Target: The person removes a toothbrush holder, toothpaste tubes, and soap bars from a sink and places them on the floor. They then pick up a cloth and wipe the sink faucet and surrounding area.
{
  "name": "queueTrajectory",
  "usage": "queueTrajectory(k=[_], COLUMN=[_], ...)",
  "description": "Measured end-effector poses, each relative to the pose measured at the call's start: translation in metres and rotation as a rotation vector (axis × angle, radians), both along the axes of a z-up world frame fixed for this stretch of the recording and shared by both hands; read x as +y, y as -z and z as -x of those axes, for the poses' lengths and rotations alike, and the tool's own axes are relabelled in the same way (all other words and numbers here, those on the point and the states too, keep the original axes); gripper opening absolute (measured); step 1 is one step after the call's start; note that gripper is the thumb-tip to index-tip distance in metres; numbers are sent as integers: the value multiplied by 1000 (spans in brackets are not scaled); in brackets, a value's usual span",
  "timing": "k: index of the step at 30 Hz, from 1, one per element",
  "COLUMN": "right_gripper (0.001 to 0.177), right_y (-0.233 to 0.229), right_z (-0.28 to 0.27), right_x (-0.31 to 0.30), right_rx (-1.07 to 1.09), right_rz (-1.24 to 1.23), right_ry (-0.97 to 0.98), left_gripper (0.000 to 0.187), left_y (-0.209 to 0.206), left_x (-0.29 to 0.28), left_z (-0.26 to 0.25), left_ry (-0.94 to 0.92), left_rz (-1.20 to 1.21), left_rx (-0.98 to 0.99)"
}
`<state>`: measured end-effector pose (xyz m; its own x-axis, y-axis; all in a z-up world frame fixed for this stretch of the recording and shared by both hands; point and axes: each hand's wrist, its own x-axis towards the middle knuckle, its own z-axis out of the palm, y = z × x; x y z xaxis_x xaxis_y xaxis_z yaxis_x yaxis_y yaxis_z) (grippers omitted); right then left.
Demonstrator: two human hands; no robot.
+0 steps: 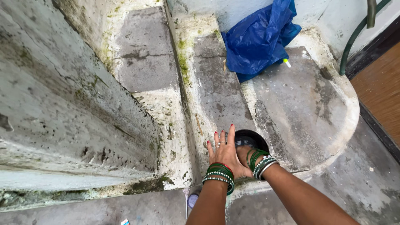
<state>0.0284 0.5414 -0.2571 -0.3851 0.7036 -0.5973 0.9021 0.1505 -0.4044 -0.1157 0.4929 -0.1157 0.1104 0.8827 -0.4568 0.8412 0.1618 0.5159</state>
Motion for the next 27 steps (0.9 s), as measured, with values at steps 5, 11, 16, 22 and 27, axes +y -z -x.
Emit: queueTrajectory(k=[5,11,16,22,27], right_gripper=[38,41,46,22,17], right_y=[-58,-116,-110,-88,-91], right_z=[16,21,6,0,8], right_x=[2,-11,-18,-24,-25], right_rx=[-13,-12,369,494,427], right_rz=[-71,-214,-327,-316,-498], right_ry=[244,213,105,205,277], left_gripper=[171,171,171,169,166], left_y=[2,0,2,9,10], left_x=[0,-3,-3,-6,-2], left_z=[0,0,1,1,1], left_ry=[-11,-19,-30,-25,-22], left_rz=[-16,-18,-16,-39,-57], left_rx=[2,-12,-37,-55,-46])
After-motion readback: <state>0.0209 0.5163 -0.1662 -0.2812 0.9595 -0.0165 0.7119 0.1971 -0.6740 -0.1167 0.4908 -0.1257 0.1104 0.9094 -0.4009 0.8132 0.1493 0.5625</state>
